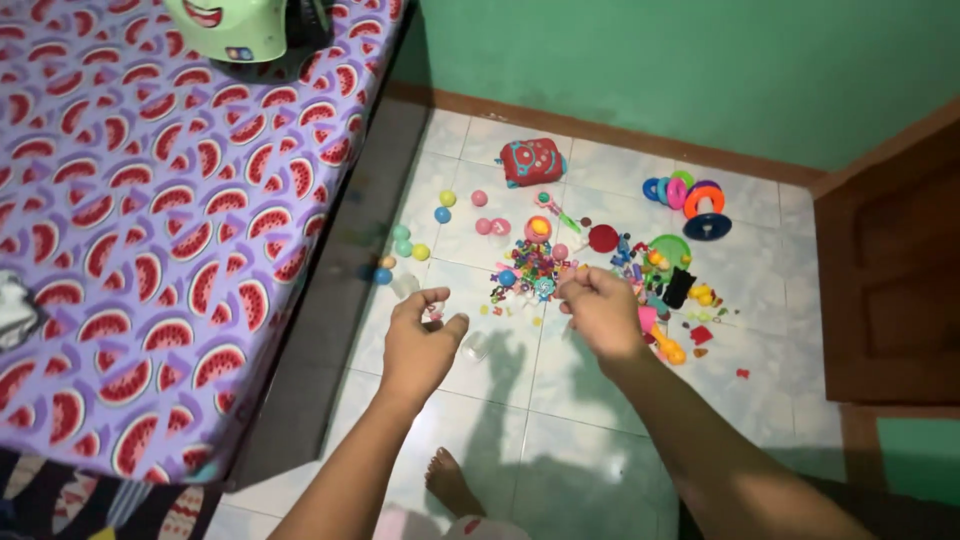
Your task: Picking up various toys from the floor and putting them into bins.
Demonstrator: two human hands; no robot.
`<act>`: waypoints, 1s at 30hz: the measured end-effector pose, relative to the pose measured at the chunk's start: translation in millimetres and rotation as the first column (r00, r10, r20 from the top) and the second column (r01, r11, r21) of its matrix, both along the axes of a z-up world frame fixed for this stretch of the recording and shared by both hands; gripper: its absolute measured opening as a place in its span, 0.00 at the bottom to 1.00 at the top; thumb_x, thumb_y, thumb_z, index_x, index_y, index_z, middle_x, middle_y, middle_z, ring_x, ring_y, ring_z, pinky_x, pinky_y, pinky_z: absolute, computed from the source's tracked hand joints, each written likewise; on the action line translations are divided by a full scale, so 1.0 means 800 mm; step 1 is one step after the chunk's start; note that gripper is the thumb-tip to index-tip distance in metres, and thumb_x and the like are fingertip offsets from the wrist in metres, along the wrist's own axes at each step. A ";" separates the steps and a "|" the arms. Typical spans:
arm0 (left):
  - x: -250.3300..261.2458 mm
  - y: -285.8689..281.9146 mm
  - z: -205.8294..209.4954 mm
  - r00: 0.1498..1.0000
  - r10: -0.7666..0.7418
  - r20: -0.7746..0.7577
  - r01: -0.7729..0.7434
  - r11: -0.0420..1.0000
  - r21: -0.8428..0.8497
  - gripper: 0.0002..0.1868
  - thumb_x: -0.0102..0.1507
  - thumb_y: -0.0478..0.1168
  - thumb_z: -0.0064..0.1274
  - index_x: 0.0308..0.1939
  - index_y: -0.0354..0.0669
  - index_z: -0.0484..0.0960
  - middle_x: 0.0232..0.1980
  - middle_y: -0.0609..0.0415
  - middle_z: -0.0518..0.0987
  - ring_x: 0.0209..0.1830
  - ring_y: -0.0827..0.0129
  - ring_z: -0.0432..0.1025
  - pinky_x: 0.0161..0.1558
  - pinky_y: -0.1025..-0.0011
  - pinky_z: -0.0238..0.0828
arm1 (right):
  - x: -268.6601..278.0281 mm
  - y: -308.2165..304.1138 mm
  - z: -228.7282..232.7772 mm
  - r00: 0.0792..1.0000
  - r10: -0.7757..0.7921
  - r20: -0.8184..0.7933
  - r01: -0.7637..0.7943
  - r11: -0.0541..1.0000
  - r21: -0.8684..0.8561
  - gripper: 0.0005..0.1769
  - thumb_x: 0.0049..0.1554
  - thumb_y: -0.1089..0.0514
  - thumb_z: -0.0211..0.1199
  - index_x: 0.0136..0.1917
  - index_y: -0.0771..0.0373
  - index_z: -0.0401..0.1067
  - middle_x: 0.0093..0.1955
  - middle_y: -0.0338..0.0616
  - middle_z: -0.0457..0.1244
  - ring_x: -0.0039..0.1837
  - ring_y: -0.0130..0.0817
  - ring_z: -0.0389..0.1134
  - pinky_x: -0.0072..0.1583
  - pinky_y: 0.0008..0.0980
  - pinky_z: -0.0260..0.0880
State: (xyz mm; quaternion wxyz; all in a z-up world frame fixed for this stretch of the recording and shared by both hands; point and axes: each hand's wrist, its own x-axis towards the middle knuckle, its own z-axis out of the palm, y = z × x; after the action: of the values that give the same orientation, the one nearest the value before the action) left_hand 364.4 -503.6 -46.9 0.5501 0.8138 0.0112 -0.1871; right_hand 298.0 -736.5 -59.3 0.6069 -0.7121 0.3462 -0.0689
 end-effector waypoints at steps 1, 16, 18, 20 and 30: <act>0.012 -0.004 0.002 1.000 -0.011 -0.004 0.011 1.000 0.003 0.25 0.54 0.44 0.62 0.56 0.47 0.81 0.60 0.50 0.75 0.46 0.65 0.77 0.50 0.67 0.75 | 0.010 -0.004 0.000 1.000 -0.011 -0.004 0.011 1.000 0.003 0.08 0.56 0.58 0.59 0.46 0.63 0.75 0.41 0.35 0.68 0.42 0.23 0.67 0.42 0.27 0.66; 0.120 -0.035 -0.012 0.993 0.028 -0.118 -0.037 0.997 -0.074 0.32 0.55 0.41 0.61 0.63 0.43 0.74 0.65 0.50 0.74 0.52 0.66 0.77 0.54 0.66 0.72 | 0.125 -0.027 -0.006 0.999 -0.027 -0.027 0.028 0.999 0.047 0.11 0.60 0.56 0.63 0.45 0.68 0.74 0.38 0.39 0.65 0.38 0.22 0.62 0.39 0.24 0.63; 0.138 -0.040 -0.013 0.990 0.046 -0.135 -0.053 0.997 -0.053 0.32 0.55 0.42 0.61 0.63 0.43 0.74 0.67 0.49 0.72 0.53 0.63 0.78 0.55 0.65 0.72 | 0.147 -0.036 -0.011 1.000 -0.003 0.014 0.001 0.993 0.119 0.07 0.57 0.59 0.60 0.46 0.64 0.75 0.38 0.36 0.66 0.37 0.21 0.63 0.39 0.23 0.63; 0.158 -0.053 -0.026 0.984 0.076 -0.161 -0.087 0.994 -0.062 0.32 0.54 0.41 0.61 0.63 0.42 0.74 0.66 0.47 0.74 0.49 0.58 0.79 0.52 0.63 0.74 | 0.170 -0.046 -0.013 1.000 0.011 0.000 -0.011 0.995 0.099 0.06 0.56 0.59 0.61 0.44 0.63 0.75 0.37 0.34 0.66 0.37 0.21 0.64 0.38 0.24 0.63; 0.249 -0.101 -0.086 0.971 0.207 -0.122 -0.210 0.977 -0.019 0.30 0.54 0.39 0.62 0.61 0.38 0.77 0.56 0.42 0.83 0.51 0.61 0.79 0.54 0.66 0.73 | 0.291 -0.135 -0.041 0.980 0.157 -0.123 -0.154 0.988 0.026 0.09 0.55 0.59 0.59 0.38 0.67 0.74 0.32 0.37 0.64 0.35 0.24 0.62 0.38 0.27 0.65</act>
State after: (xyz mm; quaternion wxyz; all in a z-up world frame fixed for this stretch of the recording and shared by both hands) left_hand 563.5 -584.2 -115.8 0.5781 0.7865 0.1264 -0.1767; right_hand 530.7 -844.1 -91.9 0.5936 -0.7347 0.3273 0.0262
